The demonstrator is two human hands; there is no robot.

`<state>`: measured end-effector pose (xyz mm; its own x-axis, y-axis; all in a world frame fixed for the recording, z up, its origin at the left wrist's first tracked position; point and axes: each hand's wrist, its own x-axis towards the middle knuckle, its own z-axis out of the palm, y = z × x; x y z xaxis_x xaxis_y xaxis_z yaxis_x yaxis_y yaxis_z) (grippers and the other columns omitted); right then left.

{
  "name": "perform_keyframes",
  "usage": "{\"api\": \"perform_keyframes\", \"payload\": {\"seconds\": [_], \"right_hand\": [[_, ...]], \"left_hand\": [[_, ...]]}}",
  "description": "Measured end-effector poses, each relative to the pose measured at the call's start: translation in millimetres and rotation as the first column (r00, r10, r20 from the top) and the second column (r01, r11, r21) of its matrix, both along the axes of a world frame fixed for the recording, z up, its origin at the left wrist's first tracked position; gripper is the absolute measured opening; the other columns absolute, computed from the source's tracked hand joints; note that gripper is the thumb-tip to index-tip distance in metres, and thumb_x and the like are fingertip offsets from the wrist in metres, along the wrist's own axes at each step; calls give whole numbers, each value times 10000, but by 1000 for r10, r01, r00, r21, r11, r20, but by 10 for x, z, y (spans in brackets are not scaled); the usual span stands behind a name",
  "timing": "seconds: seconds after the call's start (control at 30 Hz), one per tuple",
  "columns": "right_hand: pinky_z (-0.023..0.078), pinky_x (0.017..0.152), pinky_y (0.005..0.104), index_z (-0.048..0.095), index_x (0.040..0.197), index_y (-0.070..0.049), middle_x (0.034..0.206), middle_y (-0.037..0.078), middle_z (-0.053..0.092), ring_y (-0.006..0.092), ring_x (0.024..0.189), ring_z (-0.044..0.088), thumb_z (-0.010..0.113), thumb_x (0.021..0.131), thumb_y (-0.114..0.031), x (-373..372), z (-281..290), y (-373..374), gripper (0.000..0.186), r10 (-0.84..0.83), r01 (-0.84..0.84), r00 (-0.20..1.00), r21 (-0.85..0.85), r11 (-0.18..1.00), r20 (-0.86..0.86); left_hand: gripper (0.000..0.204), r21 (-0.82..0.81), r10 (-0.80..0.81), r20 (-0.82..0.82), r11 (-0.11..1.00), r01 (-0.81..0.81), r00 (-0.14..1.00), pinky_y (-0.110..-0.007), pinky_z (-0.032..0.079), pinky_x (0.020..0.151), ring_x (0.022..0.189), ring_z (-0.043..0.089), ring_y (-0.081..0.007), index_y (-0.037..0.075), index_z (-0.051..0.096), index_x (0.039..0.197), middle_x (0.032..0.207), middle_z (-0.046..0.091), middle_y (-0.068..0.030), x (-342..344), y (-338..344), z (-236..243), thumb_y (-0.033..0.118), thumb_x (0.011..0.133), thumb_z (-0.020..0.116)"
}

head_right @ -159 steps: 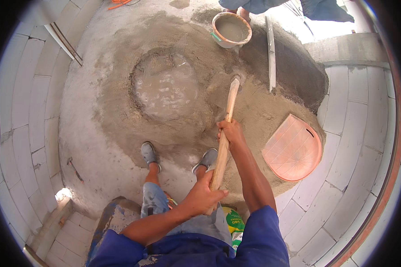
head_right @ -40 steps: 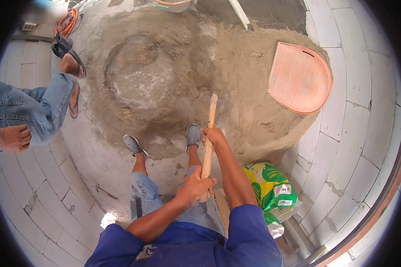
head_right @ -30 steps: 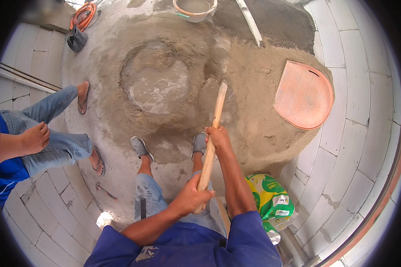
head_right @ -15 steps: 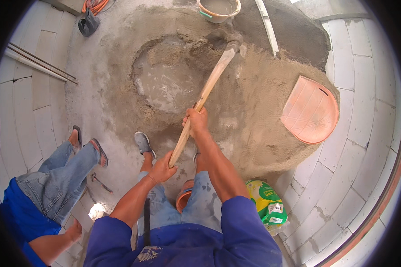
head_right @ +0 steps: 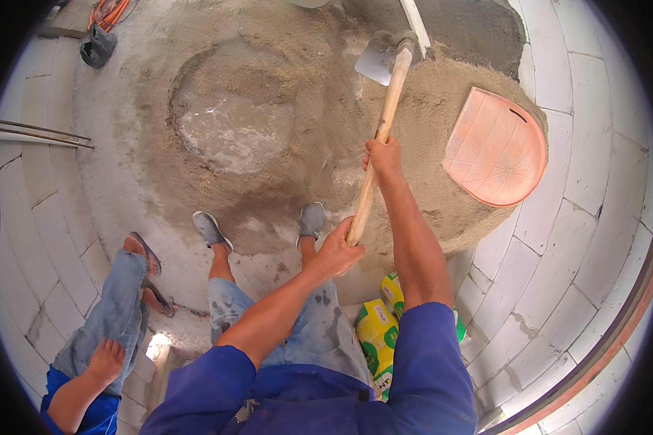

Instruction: The person mixes sand and cement on a tiled floor using a hoe, adding water from a bucket and scooping cement powder from a bag. They wash their hands in a bucket of water and continue mixing the concrete with a coworker nearby.

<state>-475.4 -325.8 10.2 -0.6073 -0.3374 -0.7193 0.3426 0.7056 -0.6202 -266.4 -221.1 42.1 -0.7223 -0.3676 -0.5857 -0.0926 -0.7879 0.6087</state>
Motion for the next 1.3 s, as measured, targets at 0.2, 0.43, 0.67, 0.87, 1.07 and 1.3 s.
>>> {"api": "perform_keyframes", "payload": {"seconds": [0.2, 0.43, 0.67, 0.87, 1.07, 1.3], "right_hand": [[541, 543, 394, 604, 1013, 130, 780, 202, 671, 275, 616, 687, 633, 807, -70, -343, -662, 231, 288, 414, -348, 909, 471, 811, -41], [510, 512, 384, 596, 971, 105, 737, 183, 636, 256, 576, 644, 664, 795, -92, 566, -822, 1122, 272, 319, -350, 937, 360, 865, 144], [470, 420, 325, 518, 938, -2, 681, 68, 557, 158, 490, 557, 680, 841, -80, 953, -212, 961, 204, 51, -119, 965, 254, 960, 257], [464, 408, 310, 501, 928, -28, 682, 51, 548, 142, 478, 541, 682, 849, -98, 1459, 381, 842, 209, -46, 23, 982, 127, 992, 184], [484, 430, 320, 456, 999, -39, 742, 71, 554, 158, 522, 563, 677, 859, -87, 2262, 525, 649, 267, -140, 144, 972, -8, 990, 191], [558, 488, 379, 414, 1029, -84, 790, 81, 543, 188, 592, 586, 636, 890, -37, 2638, 383, 351, 266, -205, 253, 887, -64, 965, 414]], "left_hand": [[481, 461, 37, 107, 884, -82, 994, -292, 417, 403, 504, 510, -114, 33, 447, 1286, 771, 538, -39, -423, -68, 259, 45, 867, 682], [396, 477, -34, 344, 867, -143, 938, -300, 411, 387, 459, 514, -128, 25, 450, 1206, 711, 539, -32, 134, 250, 893, 44, 878, 670], [478, 456, -93, 254, 889, -35, 963, -292, 420, 415, 484, 527, -120, 33, 440, 1256, 751, 541, -42, 629, -2, 1113, 81, 861, 705], [664, 396, -178, 153, 912, 104, 972, -285, 434, 450, 518, 550, -115, 30, 388, 1417, 786, 552, -42, 1303, -111, 1399, 109, 849, 724], [749, 305, -280, 125, 924, 232, 952, -275, 497, 575, 689, 609, -114, 52, 354, 1484, 947, 602, -68, 2328, -274, 1291, 117, 838, 728], [745, -87, -292, 225, 944, 317, 930, -289, 496, 825, 968, 591, -136, 57, 361, 1508, 1151, 593, -75, 2892, -281, 609, 92, 840, 686]]}}
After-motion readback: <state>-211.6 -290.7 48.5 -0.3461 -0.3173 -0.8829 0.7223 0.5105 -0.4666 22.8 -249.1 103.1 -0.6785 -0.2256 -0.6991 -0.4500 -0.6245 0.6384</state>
